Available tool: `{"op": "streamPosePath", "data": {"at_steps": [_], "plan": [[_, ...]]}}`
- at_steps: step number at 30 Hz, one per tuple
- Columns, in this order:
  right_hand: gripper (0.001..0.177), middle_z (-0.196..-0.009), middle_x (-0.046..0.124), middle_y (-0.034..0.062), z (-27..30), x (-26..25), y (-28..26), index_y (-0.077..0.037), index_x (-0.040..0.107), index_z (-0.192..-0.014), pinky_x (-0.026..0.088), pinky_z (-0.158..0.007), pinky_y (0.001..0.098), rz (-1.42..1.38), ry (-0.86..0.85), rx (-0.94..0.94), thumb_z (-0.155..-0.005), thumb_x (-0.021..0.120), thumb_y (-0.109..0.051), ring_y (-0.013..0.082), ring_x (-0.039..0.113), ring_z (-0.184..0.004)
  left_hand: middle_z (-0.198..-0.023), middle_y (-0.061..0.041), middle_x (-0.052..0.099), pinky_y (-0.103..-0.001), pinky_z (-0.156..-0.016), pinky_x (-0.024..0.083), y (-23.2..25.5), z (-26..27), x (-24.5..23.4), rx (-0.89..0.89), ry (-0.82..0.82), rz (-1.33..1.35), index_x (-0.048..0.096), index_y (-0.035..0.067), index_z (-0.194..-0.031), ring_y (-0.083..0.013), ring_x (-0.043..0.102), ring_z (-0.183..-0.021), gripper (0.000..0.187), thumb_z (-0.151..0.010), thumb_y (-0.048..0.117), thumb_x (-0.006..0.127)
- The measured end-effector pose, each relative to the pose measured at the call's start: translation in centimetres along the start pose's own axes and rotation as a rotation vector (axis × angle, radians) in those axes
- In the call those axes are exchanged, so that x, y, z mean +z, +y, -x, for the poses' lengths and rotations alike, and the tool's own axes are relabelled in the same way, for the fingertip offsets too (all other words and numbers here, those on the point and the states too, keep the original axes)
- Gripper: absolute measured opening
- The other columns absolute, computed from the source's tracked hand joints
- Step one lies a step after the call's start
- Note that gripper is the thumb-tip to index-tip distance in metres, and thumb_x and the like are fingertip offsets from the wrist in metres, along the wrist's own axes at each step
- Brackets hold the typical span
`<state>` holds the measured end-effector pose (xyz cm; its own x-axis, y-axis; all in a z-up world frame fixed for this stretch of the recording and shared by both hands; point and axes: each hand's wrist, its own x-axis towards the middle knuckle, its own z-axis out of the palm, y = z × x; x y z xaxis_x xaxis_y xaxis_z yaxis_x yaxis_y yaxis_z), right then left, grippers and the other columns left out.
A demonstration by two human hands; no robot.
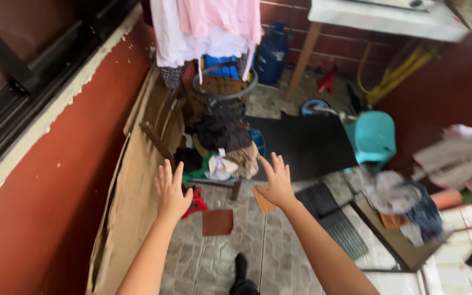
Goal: The person gathers clothes from a laundry basket and hangs them on a clothesline using hangers. They pick up various garments, including shirts and pants, place them on hangers, and hang them on a line near a window.
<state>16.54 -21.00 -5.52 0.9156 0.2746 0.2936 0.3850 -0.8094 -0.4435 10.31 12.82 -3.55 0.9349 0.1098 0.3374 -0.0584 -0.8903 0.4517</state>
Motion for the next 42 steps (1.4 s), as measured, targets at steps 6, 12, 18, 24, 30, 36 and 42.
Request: {"op": "streamPosePath", "data": {"at_steps": [6,12,18,24,30,36,42], "plan": [[0.102,-0.164,0.021,0.0217,-15.5,9.9,5.3,-0.025,0.032,-0.155,0.017,-0.119,0.0632,-0.019,-0.103,-0.039,-0.07,0.087,-0.037,0.0448,0.015,-0.152,-0.164,-0.02,0.016,-0.06,-0.12,0.019,-0.1,-12.1,6.0,-0.066,-0.054,-0.089,0.04,0.02,-0.152,-0.0436,0.016,-0.152,0.091,-0.071,0.025,0.08],[0.097,-0.166,0.007,0.0222,-27.6,22.5,9.8,-0.035,0.04,-0.153,0.016,-0.122,0.0606,0.008,-0.364,0.024,-0.068,0.087,-0.032,0.0425,0.009,-0.155,-0.164,-0.021,0.016,-0.06,-0.119,0.018,-4.4,-22.4,14.8,-0.087,-0.165,-0.075,0.038,0.015,-0.151,-0.0433,0.015,-0.151,0.089,-0.073,0.018,0.08],[0.053,-0.172,-0.008,0.0148,-33.3,30.1,12.2,-0.035,0.071,-0.127,0.019,-0.124,0.0597,0.139,-0.587,0.142,-0.075,0.083,-0.037,0.0403,0.006,-0.159,-0.165,-0.021,0.016,-0.06,-0.119,0.018,-7.1,-25.8,20.4,-0.132,-0.227,-0.063,0.037,0.014,-0.153,-0.0433,0.014,-0.151,0.091,-0.074,0.017,0.081],[0.066,-0.162,0.025,0.009,-35.5,35.4,17.4,-0.016,0.065,-0.131,0.027,-0.116,0.0605,0.047,-0.513,0.034,-0.072,0.087,-0.037,0.0388,0.026,-0.149,-0.163,-0.022,0.02,-0.06,-0.119,0.018,-8.8,-25.5,22.1,-0.109,-0.199,-0.047,0.04,0.013,-0.15,-0.044,0.018,-0.151,0.085,-0.074,0.011,0.078],[0.037,-0.119,0.069,0.0113,-39.3,25.5,15.7,-0.003,0.072,-0.12,0.05,-0.099,0.0363,-0.689,-0.065,-0.113,-0.084,0.078,-0.007,0.0269,0.067,-0.112,-0.162,-0.021,0.024,-0.058,-0.119,0.021,-9.6,-25.1,19.3,-0.102,-0.131,-0.111,0.04,0.012,-0.15,-0.0428,0.02,-0.151,0.082,-0.076,0.011,0.076],[0.035,-0.112,0.072,0.0049,-39.2,-0.5,5.1,-0.001,0.069,-0.126,0.052,-0.096,0.0304,-1.207,-0.146,0.011,-0.092,0.072,-0.004,0.0113,0.065,-0.103,-0.162,-0.024,0.022,-0.051,-0.12,0.024,-3.6,-25.9,15.5,-0.033,-0.057,0.112,0.028,0.008,-0.154,-0.0423,0.022,-0.15,0.095,-0.075,0.016,0.081],[0.043,-0.12,0.068,0.0098,-28.2,-24.2,-7.3,0.002,0.061,-0.134,0.052,-0.114,0.0527,-1.588,-0.1,-0.44,-0.093,0.075,-0.003,0.0272,0.068,-0.118,-0.163,-0.029,0.02,-0.046,-0.12,0.028,4.4,-25.0,12.7,-0.085,0.027,0.418,0.01,0.005,-0.159,-0.0448,0.027,-0.149,0.117,-0.073,0.027,0.086]]}}
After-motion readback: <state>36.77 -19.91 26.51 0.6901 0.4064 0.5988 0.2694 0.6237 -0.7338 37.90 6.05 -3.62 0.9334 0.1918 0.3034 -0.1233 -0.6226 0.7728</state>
